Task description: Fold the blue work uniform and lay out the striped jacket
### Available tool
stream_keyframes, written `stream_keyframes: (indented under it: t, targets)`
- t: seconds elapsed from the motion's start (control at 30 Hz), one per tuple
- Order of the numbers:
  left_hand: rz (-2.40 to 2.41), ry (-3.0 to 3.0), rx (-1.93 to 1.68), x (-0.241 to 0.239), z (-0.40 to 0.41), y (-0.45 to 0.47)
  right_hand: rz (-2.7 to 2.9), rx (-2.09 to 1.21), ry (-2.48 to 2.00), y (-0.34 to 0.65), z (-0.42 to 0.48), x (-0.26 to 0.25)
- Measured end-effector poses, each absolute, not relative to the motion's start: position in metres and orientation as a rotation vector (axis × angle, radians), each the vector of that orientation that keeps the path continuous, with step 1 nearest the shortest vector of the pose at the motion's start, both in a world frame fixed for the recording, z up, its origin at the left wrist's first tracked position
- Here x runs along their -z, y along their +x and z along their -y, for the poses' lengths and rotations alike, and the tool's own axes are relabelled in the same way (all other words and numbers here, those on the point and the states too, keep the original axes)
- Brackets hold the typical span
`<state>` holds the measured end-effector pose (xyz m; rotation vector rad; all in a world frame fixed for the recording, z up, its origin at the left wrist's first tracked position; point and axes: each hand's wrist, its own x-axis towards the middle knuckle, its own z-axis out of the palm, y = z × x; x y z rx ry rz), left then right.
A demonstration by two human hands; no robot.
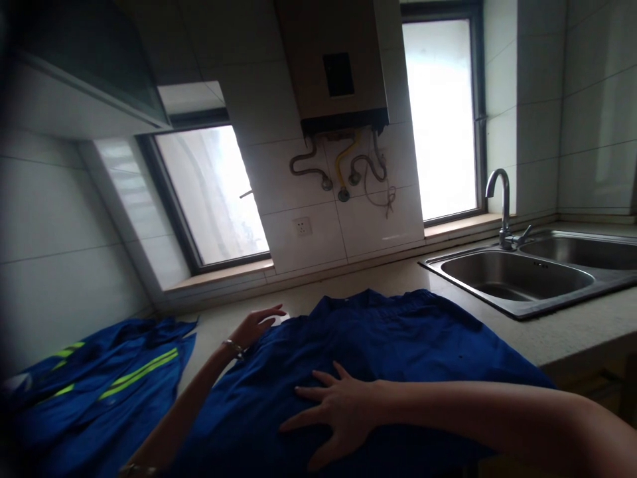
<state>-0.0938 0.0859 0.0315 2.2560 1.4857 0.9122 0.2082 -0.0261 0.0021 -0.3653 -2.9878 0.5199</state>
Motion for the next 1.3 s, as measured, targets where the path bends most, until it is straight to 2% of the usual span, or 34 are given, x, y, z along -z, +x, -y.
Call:
stream_keyframes:
  t: [0.17, 0.43, 0.57, 0.7, 1.0, 1.13, 1.3]
  targets:
    - [-1.607, 2.255, -0.920, -0.041, -0.087, -0.113, 2.969, -0.596, -0.440, 0.206, 0.023, -0.001]
    - [-1.722, 1.995, -1.208, -0.052, -0.091, -0.157, 2.927, -0.647, -0.614, 0.199, 0.001, 0.002]
    - [-1.705, 1.893, -1.249, -0.051, -0.088, -0.161, 2.860, -0.588, -0.848, 0.195, -0.043, 0.013]
    - [-1.705, 1.909, -1.230, -0.043, -0.090, -0.158, 2.687, -0.505, -1.276, 0.208, -0.109, 0.029]
    - [-1.869, 2.005, -0.992, -0.017, -0.100, -0.155, 2.158, -0.302, -2.098, 0.323, -0.221, 0.054]
    - [-1.946, 2.057, -0.856, -0.006, -0.101, -0.158, 1.980, -0.287, -2.216, 0.376, -0.248, 0.061]
    - [-2.121, 2.064, -0.512, 0.026, -0.103, -0.164, 1.884, -0.292, -2.259, 0.416, -0.271, 0.064]
